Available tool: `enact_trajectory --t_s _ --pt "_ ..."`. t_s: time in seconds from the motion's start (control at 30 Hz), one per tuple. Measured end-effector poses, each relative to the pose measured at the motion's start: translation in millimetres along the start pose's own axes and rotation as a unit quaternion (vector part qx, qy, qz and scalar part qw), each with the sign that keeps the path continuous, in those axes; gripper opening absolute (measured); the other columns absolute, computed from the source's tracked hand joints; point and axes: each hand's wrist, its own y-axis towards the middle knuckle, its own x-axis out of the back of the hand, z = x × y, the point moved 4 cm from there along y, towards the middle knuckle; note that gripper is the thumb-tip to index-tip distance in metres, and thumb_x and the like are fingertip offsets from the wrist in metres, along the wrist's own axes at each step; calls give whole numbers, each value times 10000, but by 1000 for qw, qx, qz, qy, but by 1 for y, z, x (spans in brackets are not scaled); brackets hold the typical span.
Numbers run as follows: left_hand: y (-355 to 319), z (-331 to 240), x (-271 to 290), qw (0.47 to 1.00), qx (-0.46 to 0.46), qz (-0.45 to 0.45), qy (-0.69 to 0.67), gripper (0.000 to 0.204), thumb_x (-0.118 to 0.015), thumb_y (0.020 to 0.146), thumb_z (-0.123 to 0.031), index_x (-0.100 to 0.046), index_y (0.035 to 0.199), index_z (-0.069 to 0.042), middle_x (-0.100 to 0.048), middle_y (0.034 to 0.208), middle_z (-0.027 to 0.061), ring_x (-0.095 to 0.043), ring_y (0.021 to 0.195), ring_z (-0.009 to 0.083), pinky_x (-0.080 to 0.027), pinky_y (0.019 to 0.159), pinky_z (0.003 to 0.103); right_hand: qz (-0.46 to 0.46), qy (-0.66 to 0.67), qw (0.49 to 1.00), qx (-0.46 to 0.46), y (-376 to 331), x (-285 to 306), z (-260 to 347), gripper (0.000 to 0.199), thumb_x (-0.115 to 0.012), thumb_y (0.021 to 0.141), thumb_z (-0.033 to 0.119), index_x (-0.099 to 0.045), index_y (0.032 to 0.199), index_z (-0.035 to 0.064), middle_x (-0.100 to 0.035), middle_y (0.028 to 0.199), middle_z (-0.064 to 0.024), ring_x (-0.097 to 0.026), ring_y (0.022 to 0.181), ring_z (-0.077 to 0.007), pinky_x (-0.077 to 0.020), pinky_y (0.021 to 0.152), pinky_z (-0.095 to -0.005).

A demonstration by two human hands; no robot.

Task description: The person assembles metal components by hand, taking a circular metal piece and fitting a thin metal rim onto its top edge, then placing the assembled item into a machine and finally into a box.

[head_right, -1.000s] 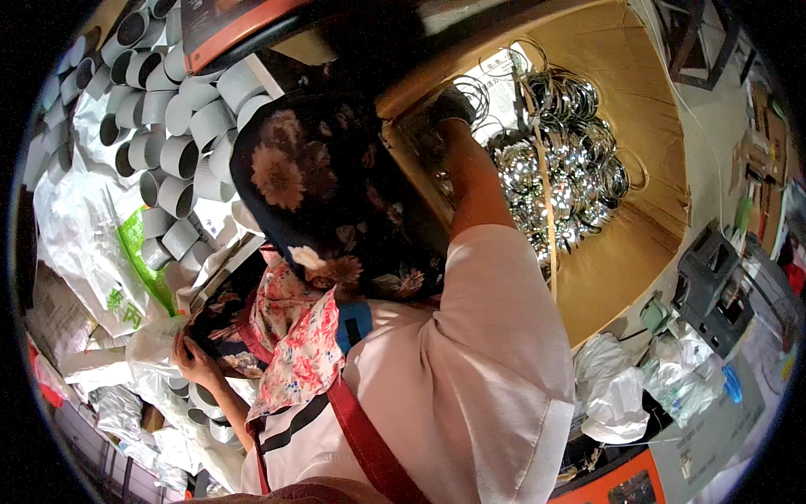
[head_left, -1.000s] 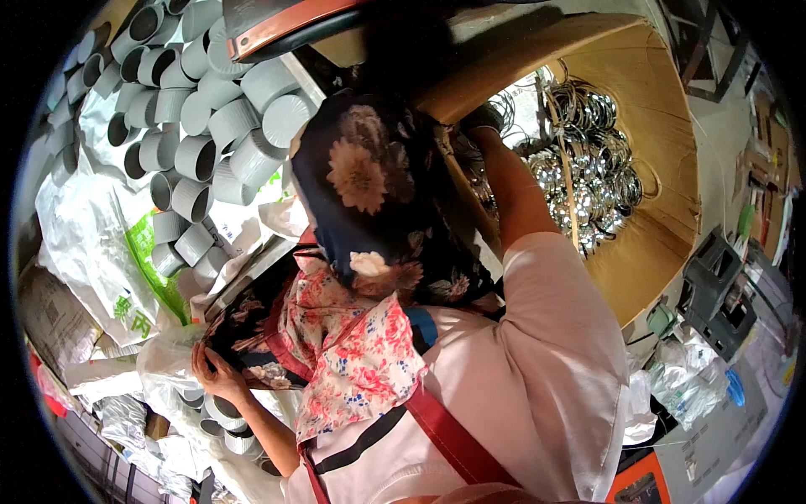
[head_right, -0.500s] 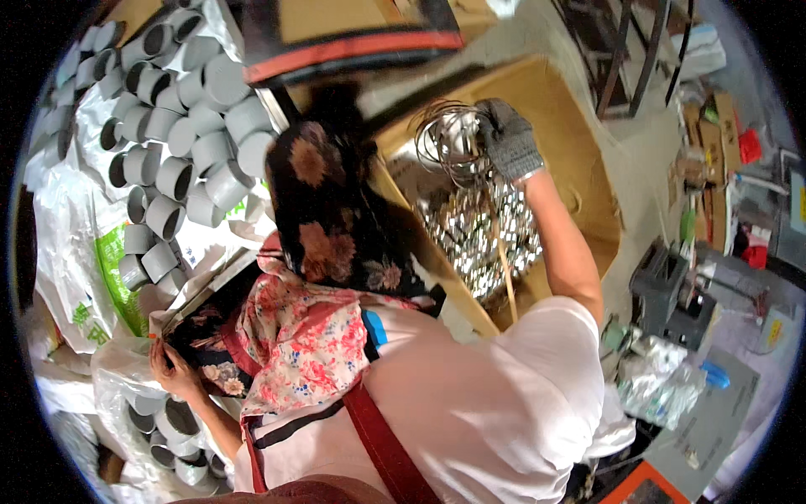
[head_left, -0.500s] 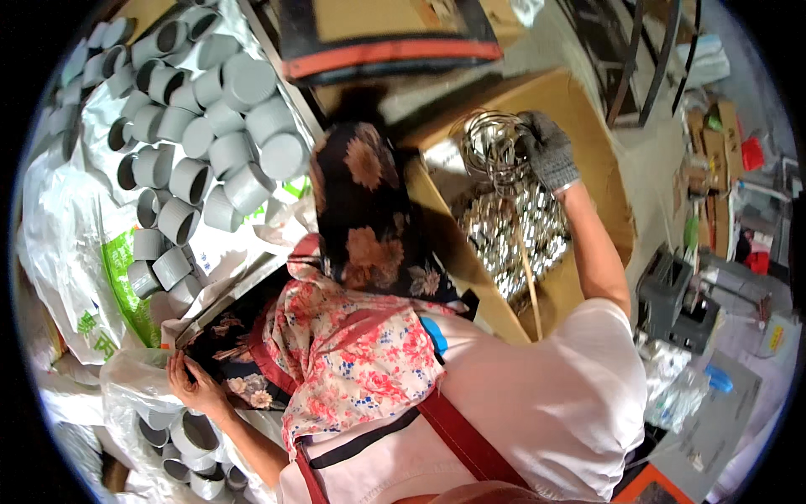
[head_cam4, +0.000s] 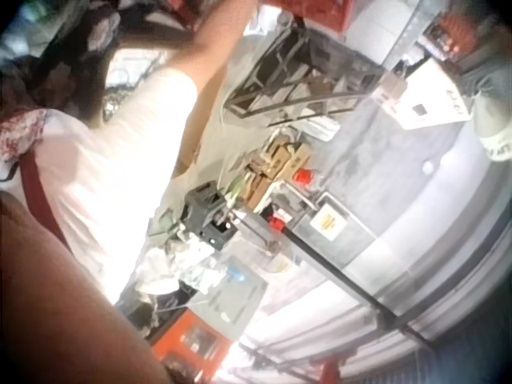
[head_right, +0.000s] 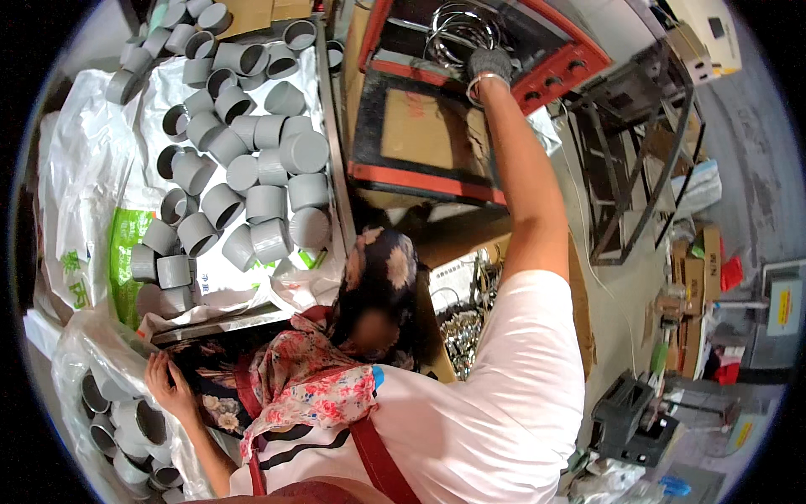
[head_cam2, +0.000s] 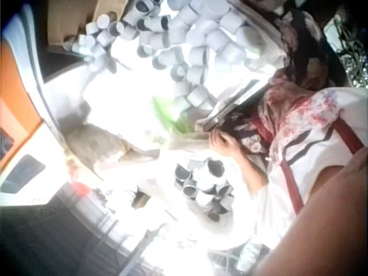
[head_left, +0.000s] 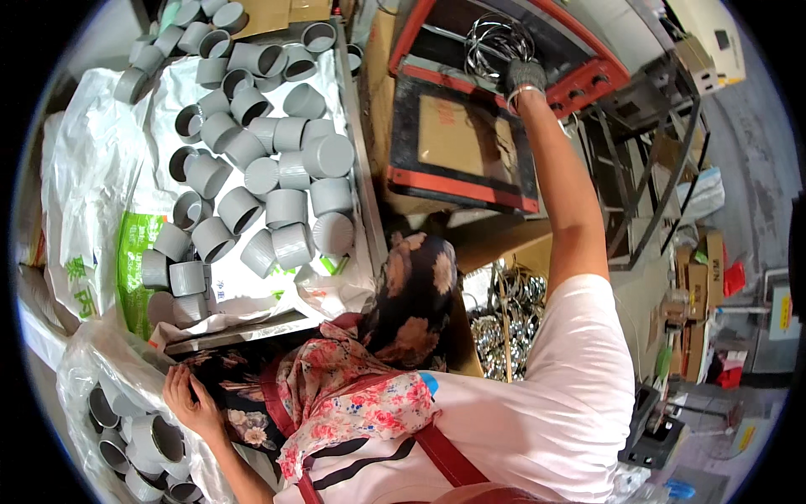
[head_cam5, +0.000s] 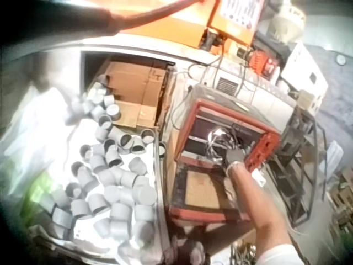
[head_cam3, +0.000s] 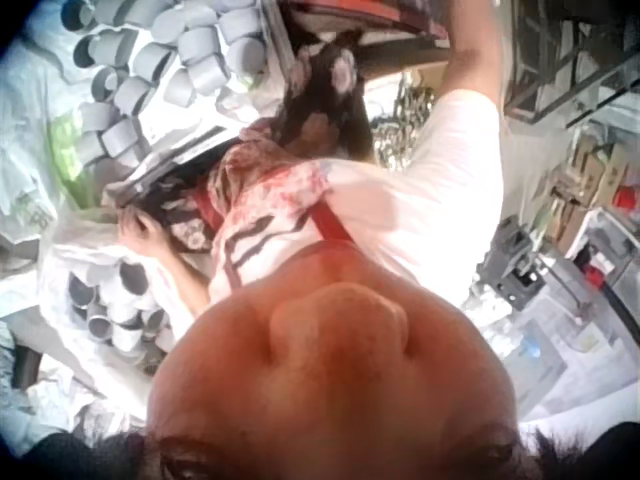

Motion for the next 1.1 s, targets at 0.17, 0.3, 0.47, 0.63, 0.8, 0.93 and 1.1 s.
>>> enact_trajectory --t_s 0.17,0.3,0.47,0.63,0.8,0.93,1.1 --pt "0 8 1 999 39 13 0 114 -523 784 -26 -583 869 22 -599 947 122 -520 980 294 -376 861 371 49 -154 986 49 93 -26 25 280 -439 788 177 -628 956 58 -587 1011 -154 -580 945 -297 -475 755 -375" --pt "9 2 1 999 41 28 10 122 -520 783 -25 -581 878 23 -597 944 124 -522 974 296 -377 857 372 12 -129 990 63 137 -29 42 305 -424 797 221 -626 957 57 -579 998 -183 -577 920 -327 -461 762 -406" --pt "16 1 -2 998 36 37 21 124 -518 784 -24 -581 884 15 -597 947 121 -530 962 294 -384 848 373 -21 -130 987 90 139 -23 36 331 -421 804 271 -624 958 59 -570 1008 -195 -566 928 -341 -450 776 -420" --pt "18 -2 -4 999 10 44 25 125 -517 793 -30 -580 893 8 -599 958 109 -533 969 286 -394 844 374 -96 -82 992 28 111 3 -25 362 -419 811 321 -623 959 61 -561 1018 -208 -555 937 -355 -438 789 -435" --pt "23 -7 -13 997 7 60 39 129 -517 793 -37 -583 897 1 -598 968 98 -531 973 283 -385 853 375 -18 -9 1000 -9 90 7 -63 598 -454 733 558 -612 992 42 -560 1028 -235 -517 1005 -369 -406 847 -419" --pt "27 -10 -16 997 -8 56 57 124 -535 776 -53 -590 879 -11 -599 956 94 -532 959 289 -385 854 385 117 -92 988 36 93 -2 -36 584 -431 782 531 -520 1139 78 -509 1136 -207 -474 1077 -348 -373 895 -406" --pt "31 -10 -11 999 46 18 1 129 -576 696 -26 -599 823 -22 -602 879 110 -542 895 303 -391 836 389 148 -129 963 184 107 -71 -14 544 -417 812 489 -472 1202 113 -480 1188 -188 -462 1095 -343 -363 911 -398"
